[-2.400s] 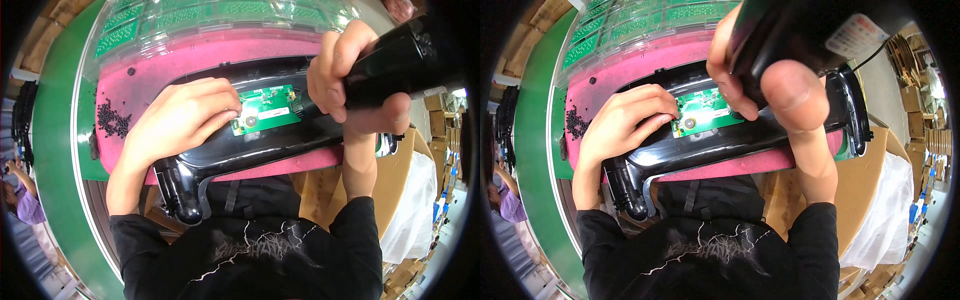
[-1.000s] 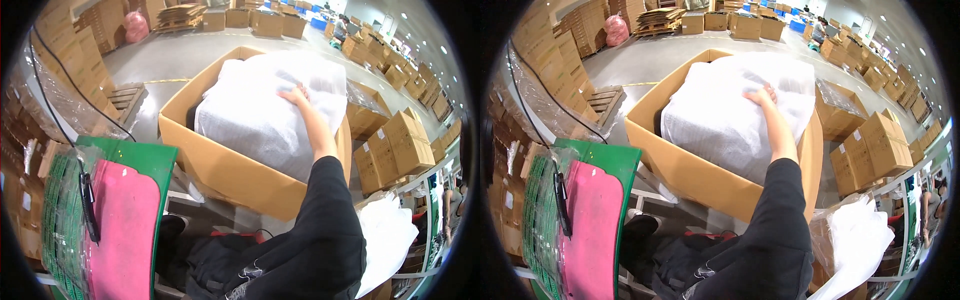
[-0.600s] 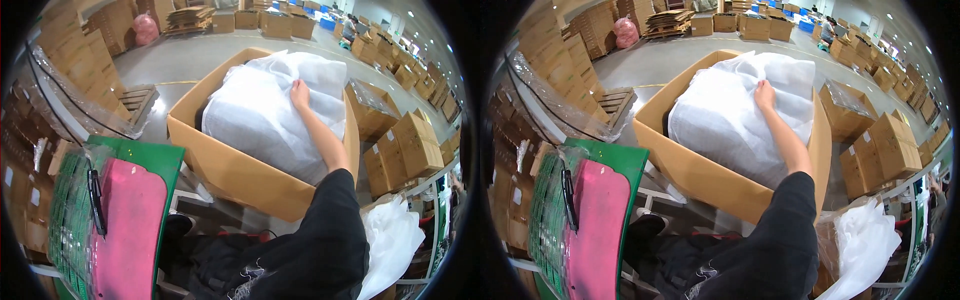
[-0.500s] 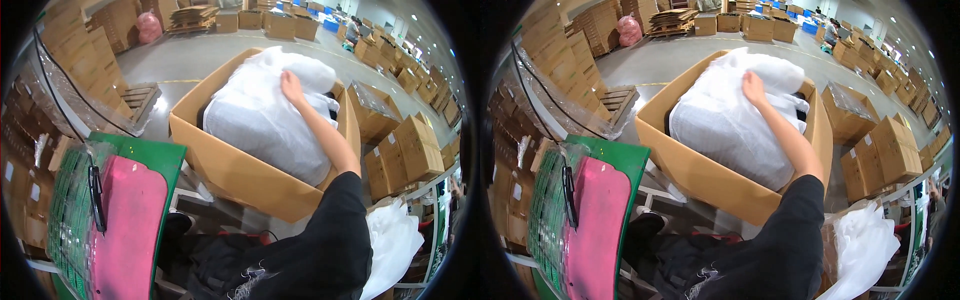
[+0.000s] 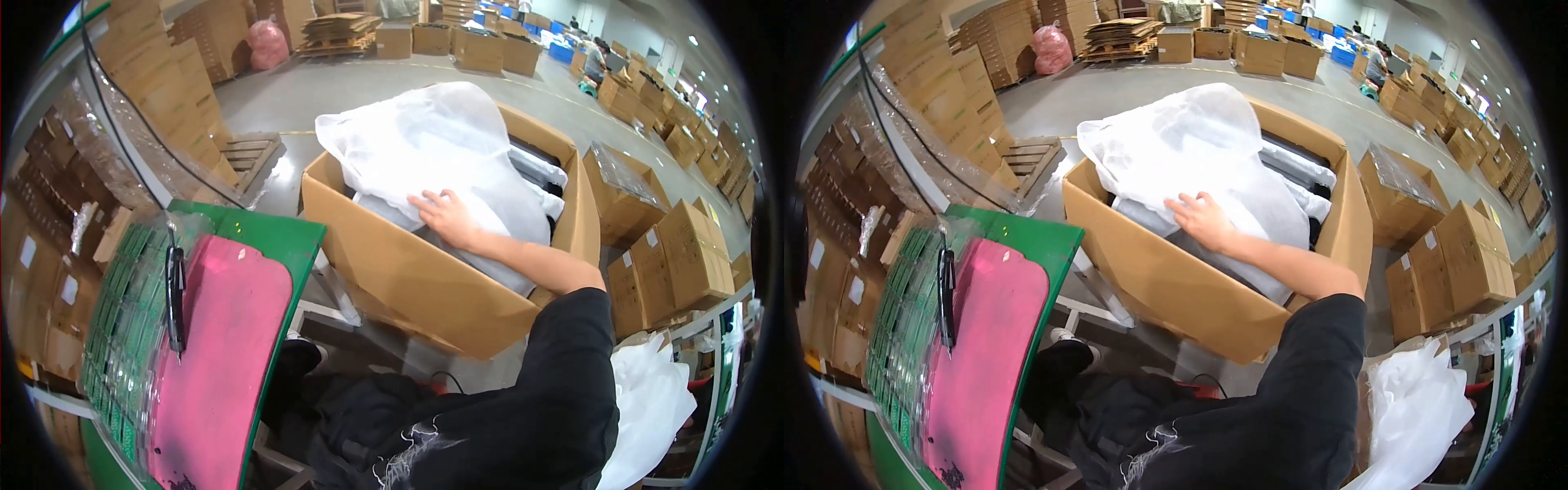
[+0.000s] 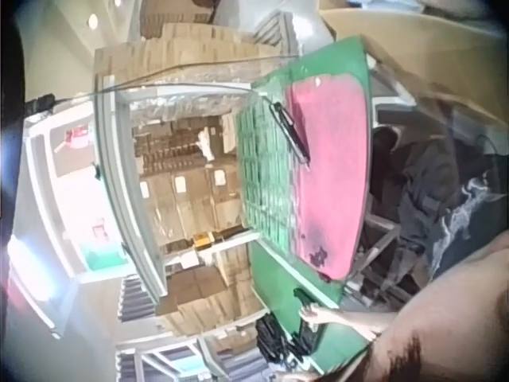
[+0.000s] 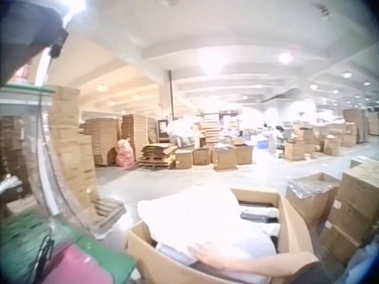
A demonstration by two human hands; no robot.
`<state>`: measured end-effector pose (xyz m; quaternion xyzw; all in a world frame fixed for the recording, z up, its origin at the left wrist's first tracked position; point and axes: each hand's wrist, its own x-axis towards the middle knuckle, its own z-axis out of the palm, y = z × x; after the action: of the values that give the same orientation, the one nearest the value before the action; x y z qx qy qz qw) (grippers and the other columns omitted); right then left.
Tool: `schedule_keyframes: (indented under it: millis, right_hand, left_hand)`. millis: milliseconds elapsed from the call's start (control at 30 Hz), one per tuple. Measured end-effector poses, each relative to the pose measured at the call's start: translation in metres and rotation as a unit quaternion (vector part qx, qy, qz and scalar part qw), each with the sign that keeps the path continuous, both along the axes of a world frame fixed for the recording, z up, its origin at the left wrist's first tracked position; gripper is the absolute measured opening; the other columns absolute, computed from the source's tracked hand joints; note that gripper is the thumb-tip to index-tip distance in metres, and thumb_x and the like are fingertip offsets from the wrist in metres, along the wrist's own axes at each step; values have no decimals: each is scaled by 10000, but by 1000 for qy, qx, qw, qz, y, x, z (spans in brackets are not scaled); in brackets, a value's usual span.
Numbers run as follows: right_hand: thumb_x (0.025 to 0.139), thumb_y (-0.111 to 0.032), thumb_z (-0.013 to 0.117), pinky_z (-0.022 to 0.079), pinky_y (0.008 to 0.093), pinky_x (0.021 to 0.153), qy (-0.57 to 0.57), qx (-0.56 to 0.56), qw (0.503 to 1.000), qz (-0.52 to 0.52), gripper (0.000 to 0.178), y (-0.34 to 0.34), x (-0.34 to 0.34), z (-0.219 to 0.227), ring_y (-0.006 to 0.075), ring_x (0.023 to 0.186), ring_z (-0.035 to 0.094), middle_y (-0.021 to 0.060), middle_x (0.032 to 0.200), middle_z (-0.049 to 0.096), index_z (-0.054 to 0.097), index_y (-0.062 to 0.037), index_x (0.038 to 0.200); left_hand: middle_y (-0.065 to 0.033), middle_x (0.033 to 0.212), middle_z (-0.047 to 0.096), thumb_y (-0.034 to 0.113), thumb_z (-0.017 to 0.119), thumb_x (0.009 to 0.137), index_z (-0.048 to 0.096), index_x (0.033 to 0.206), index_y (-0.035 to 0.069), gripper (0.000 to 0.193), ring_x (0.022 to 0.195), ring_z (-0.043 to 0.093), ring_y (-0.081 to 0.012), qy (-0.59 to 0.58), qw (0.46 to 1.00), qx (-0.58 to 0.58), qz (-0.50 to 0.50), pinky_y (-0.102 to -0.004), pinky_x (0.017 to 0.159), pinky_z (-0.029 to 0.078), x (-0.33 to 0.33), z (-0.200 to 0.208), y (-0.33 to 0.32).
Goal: Assembling electronic components by placing a PCB into a plastic housing and securing it with screws using an electric screwdriver.
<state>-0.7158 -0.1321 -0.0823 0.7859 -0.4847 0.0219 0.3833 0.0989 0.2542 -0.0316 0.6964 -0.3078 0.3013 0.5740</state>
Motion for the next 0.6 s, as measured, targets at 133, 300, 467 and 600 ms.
schedule_keyframes:
  millis: [133, 300, 467, 600]
  right_hand:
    - [842, -118, 634, 524, 482, 734, -364, 132, 918, -81, 159, 0, 5, 46, 392, 888, 672, 158, 1000, 708, 621, -57, 989]
    - [903, -108, 643, 516, 427, 754, -514, 120, 848, -55, 146, 35, 34, 93, 389, 869, 670, 197, 900, 701, 639, -20, 1018]
    - [888, -125, 704, 506, 403, 723, -584, 144, 798, 30, 168, 47, 58, 108, 378, 824, 671, 208, 899, 693, 648, -2, 988]
    - [890, -103, 701, 513, 371, 738, -615, 62, 786, 32, 162, 40, 31, 105, 337, 821, 683, 194, 903, 699, 648, 0, 1005]
  left_hand:
    - [-137, 1151, 661, 188, 713, 897, 640, 1206, 15, 362, 990, 626, -268, 21, 993, 47, -104, -375, 848, 517, -48, 22, -35]
    - [-134, 1101, 666, 124, 684, 924, 631, 1233, -8, 340, 914, 629, -238, 33, 979, 93, -180, -341, 803, 527, -68, 35, -54]
    - [-118, 955, 655, 83, 642, 939, 661, 1105, -23, 198, 820, 605, -204, 100, 962, 101, -232, -316, 740, 519, -106, 49, -102]
    - [-50, 1034, 592, 100, 491, 1036, 589, 1190, -5, 210, 877, 542, -131, 65, 931, 142, -331, -256, 816, 439, -103, 34, -142]
